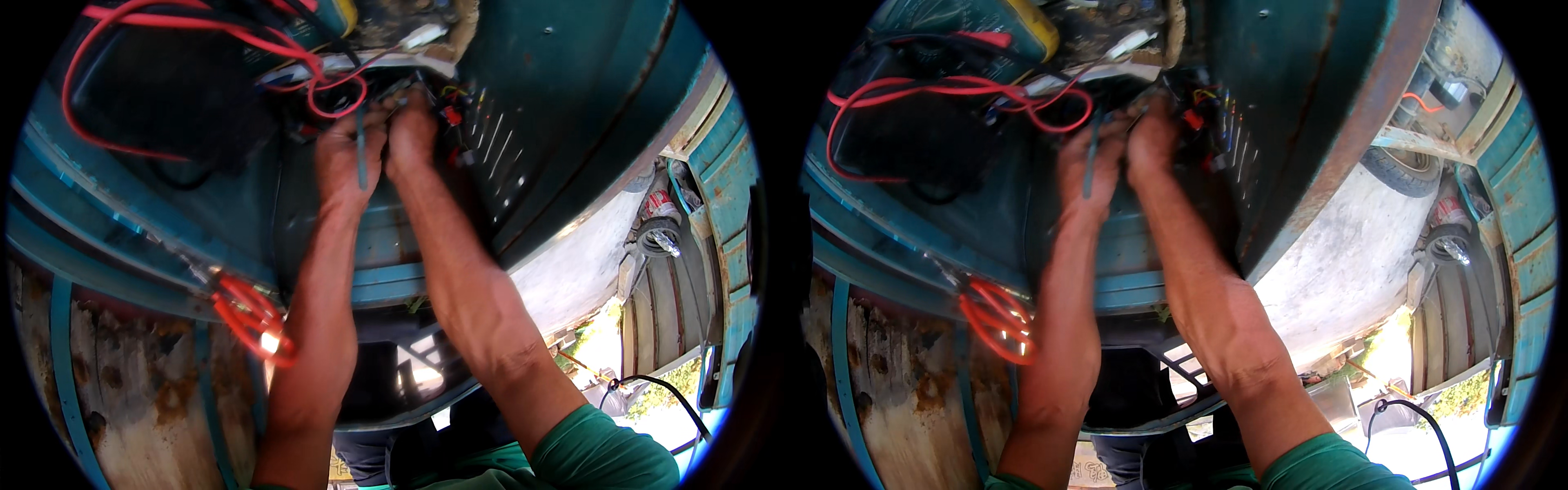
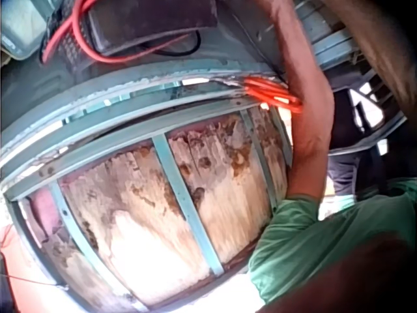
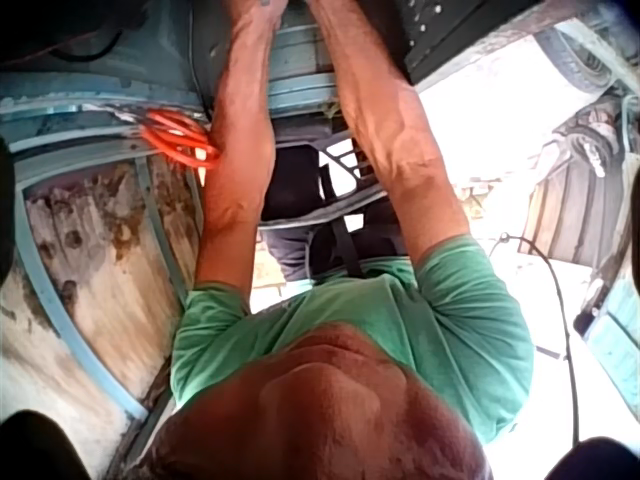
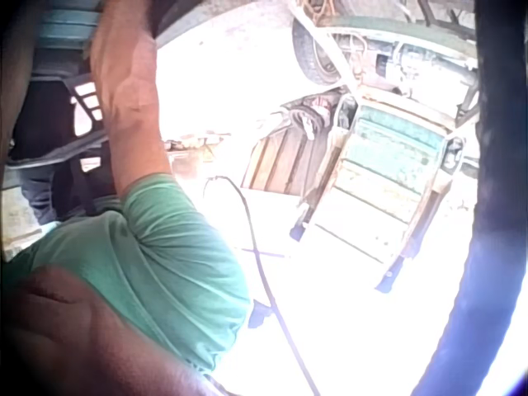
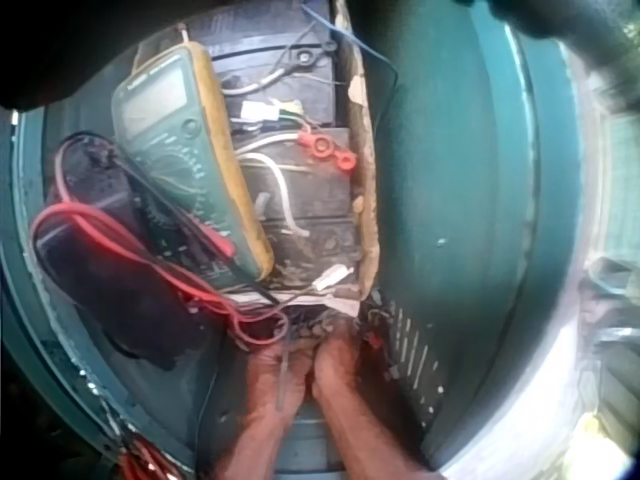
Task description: The person works on the electrical system of a teal three-wheeled vehicle, using a screwdriver to adjust connections within the exposed wiring harness. The person manipulates various colored wires and components inside the vehicle's compartment while standing outdoors.
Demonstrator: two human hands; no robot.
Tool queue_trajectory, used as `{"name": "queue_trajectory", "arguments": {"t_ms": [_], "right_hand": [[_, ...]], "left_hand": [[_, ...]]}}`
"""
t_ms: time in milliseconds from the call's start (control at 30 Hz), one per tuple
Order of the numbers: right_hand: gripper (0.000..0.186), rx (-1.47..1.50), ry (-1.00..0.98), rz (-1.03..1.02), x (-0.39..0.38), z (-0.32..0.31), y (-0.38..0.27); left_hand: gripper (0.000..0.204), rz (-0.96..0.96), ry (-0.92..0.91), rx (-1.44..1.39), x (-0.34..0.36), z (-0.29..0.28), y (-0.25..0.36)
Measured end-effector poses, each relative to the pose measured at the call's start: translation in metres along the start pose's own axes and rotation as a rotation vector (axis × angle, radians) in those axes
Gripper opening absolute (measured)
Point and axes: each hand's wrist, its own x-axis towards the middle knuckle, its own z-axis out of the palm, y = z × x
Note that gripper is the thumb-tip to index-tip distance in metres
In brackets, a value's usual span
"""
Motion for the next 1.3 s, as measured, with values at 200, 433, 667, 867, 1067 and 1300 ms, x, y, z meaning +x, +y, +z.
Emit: {"name": "queue_trajectory", "arguments": {"t_ms": [200,433,667,867,1067,1300], "right_hand": [[0.031,-0.028,-0.037,-0.024,-0.001,-0.001,-0.003],[0.033,-0.014,-0.004,0.018,-0.002,0.0,-0.006],[0.032,0.083,0.0,0.081,0.003,-0.001,-0.002],[0.032,0.079,0.014,0.111,0.001,0.0,-0.006],[0.032,0.151,-0.002,0.15,0.004,-0.002,-0.004],[0.032,0.156,0.002,0.196,0.005,-0.001,-0.006]], "left_hand": [[0.022,-0.002,0.102,0.027,-0.005,0.009,0.003],[0.02,0.015,0.101,0.037,-0.006,0.012,-0.001],[0.021,0.082,0.085,0.031,-0.006,0.014,-0.003],[0.023,0.059,0.071,0.047,-0.005,0.014,-0.005],[0.024,0.114,0.086,0.055,-0.001,0.013,-0.017],[0.02,0.12,0.075,0.048,-0.003,0.014,-0.011]]}}
